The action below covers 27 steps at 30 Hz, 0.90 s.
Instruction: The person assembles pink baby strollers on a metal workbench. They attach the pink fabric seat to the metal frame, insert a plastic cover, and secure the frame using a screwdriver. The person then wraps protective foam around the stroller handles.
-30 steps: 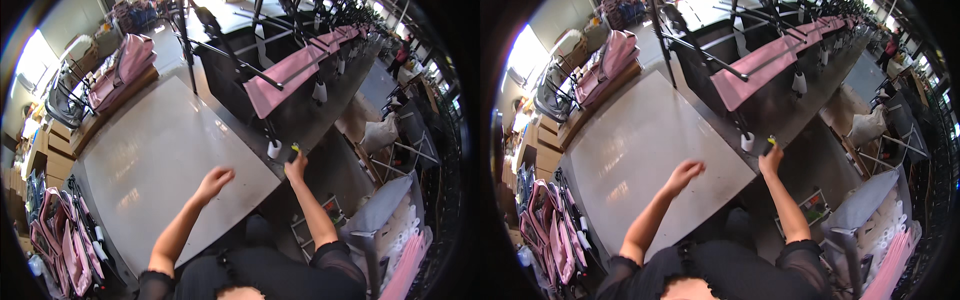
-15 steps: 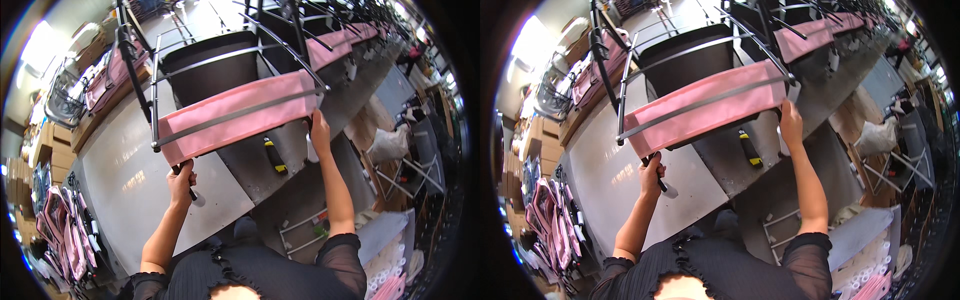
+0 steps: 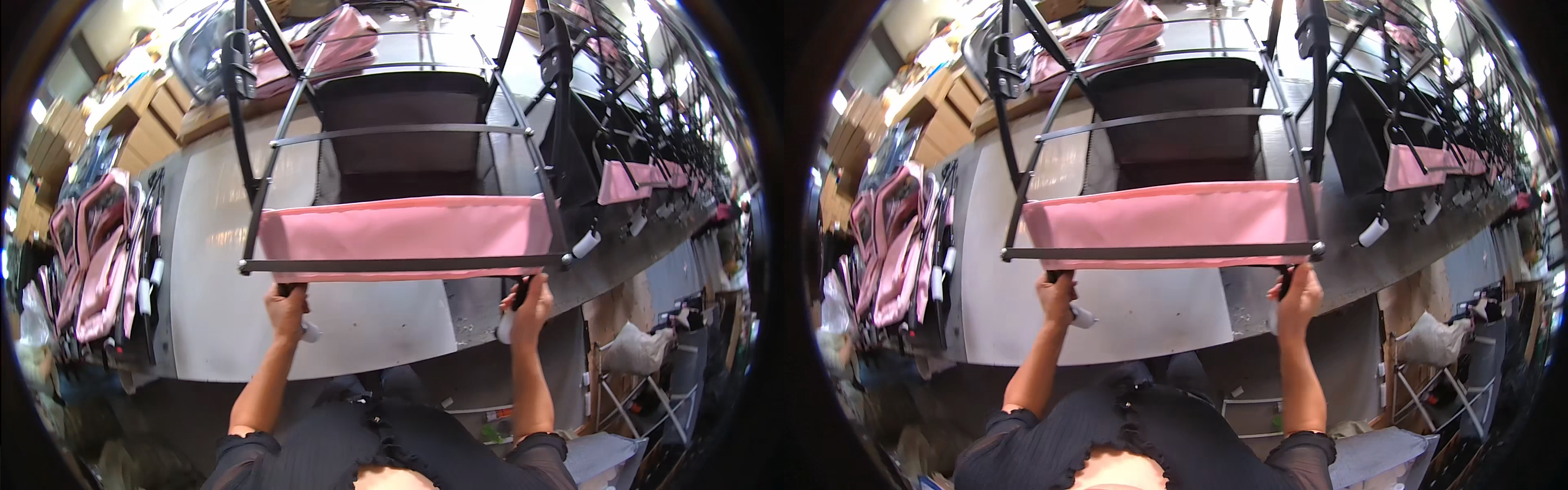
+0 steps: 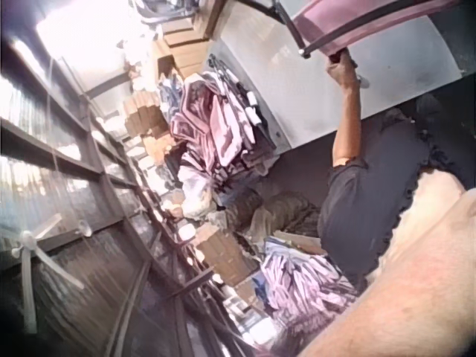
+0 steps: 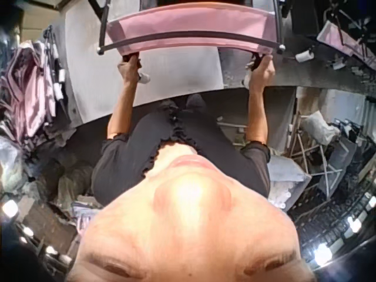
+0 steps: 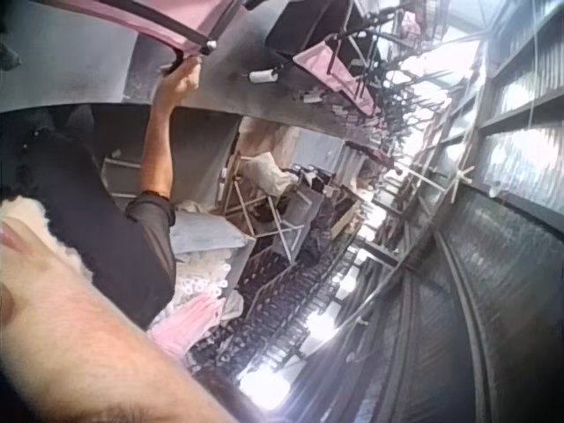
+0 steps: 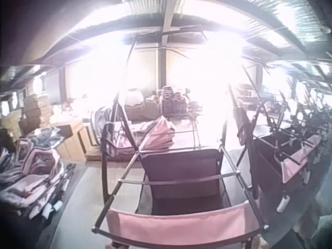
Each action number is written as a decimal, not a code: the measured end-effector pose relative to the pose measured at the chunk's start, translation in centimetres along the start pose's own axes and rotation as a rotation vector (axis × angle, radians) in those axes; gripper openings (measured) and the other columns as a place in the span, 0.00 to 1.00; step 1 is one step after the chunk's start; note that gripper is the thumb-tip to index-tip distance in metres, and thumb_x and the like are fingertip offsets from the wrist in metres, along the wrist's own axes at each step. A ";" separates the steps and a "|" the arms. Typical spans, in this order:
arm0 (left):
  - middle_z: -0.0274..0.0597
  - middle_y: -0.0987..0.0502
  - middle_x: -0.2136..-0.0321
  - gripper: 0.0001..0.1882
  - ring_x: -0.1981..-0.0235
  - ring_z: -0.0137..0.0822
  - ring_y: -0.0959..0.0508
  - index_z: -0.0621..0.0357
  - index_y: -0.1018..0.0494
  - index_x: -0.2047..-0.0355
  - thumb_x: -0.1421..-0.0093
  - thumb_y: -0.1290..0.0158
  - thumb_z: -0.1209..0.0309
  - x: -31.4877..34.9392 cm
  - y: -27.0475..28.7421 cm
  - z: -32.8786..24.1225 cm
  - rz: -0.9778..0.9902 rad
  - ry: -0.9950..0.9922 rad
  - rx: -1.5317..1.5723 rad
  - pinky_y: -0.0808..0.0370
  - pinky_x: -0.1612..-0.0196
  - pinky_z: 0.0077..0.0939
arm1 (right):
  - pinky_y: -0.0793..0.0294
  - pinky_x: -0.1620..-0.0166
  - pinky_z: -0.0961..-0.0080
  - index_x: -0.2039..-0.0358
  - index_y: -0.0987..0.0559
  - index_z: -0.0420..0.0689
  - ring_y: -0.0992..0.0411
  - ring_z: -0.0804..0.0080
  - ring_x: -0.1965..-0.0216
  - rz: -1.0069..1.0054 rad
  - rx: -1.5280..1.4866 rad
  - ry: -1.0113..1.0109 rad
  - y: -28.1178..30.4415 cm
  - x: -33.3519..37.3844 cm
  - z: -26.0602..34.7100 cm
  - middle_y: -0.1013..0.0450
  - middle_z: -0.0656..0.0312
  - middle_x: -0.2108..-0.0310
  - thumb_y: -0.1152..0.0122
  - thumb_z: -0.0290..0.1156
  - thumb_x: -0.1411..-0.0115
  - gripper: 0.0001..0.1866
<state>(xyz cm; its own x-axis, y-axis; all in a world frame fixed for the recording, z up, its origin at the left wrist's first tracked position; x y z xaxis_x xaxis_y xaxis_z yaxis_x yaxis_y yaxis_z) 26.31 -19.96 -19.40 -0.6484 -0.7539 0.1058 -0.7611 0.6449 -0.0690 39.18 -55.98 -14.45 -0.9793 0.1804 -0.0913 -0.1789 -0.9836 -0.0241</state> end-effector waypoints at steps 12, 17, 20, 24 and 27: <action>0.34 0.33 0.90 0.13 0.90 0.24 0.34 0.61 0.34 0.85 0.48 0.45 0.70 -0.7 22.0 -3.3 -0.265 0.046 -0.263 0.38 0.86 0.20 | 0.33 0.79 0.78 0.75 0.31 0.37 0.34 0.77 0.85 0.365 0.007 -0.074 -16.6 11.8 -5.2 0.36 0.64 0.84 0.61 0.55 0.36 0.30; 0.35 0.31 0.88 0.13 0.87 0.25 0.31 0.63 0.29 0.80 0.49 0.42 0.66 -2.0 25.7 -2.1 -0.140 0.096 -0.294 0.36 0.83 0.21 | 0.31 0.76 0.78 0.71 0.30 0.40 0.31 0.77 0.81 0.582 0.025 -0.175 -17.7 12.6 -5.7 0.36 0.64 0.82 0.62 0.55 0.35 0.27; 0.35 0.32 0.87 0.11 0.85 0.27 0.29 0.60 0.31 0.79 0.46 0.45 0.67 -2.7 27.0 -1.4 0.131 0.164 -0.293 0.28 0.70 0.26 | 0.32 0.61 0.76 0.62 0.28 0.42 0.30 0.78 0.64 0.426 0.291 -0.001 -17.8 8.6 -1.9 0.29 0.63 0.70 0.64 0.58 0.36 0.29; 0.33 0.35 0.91 0.12 0.88 0.27 0.35 0.57 0.33 0.84 0.45 0.48 0.69 -1.1 26.8 -1.7 0.237 0.244 -0.174 0.25 0.60 0.33 | 0.34 0.48 0.69 0.49 0.33 0.33 0.30 0.61 0.53 0.478 0.316 0.369 -22.5 0.4 6.6 0.30 0.48 0.55 0.63 0.57 0.36 0.35; 0.34 0.36 0.93 0.15 0.89 0.26 0.35 0.55 0.36 0.88 0.44 0.50 0.71 2.8 25.7 -1.9 0.210 0.269 -0.180 0.26 0.61 0.33 | 0.31 0.52 0.72 0.49 0.32 0.36 0.27 0.63 0.58 0.586 0.335 0.680 -26.6 -2.1 10.3 0.30 0.49 0.55 0.59 0.60 0.38 0.36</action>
<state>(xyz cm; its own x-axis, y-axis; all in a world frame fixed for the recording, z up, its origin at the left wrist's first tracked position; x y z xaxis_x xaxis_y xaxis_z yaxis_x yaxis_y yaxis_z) 4.96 -5.29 -19.01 -0.7446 -0.5585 0.3656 -0.5816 0.8116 0.0555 45.02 -30.30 -3.32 -0.6762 -0.4795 -0.5593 0.2017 -0.8507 0.4854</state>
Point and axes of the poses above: each hand's wrist, its own x-axis away from the middle knuckle, its own y-axis out of the back of the hand, z = x × y, the point moved 2 cm from there along -x, towards the middle knuckle
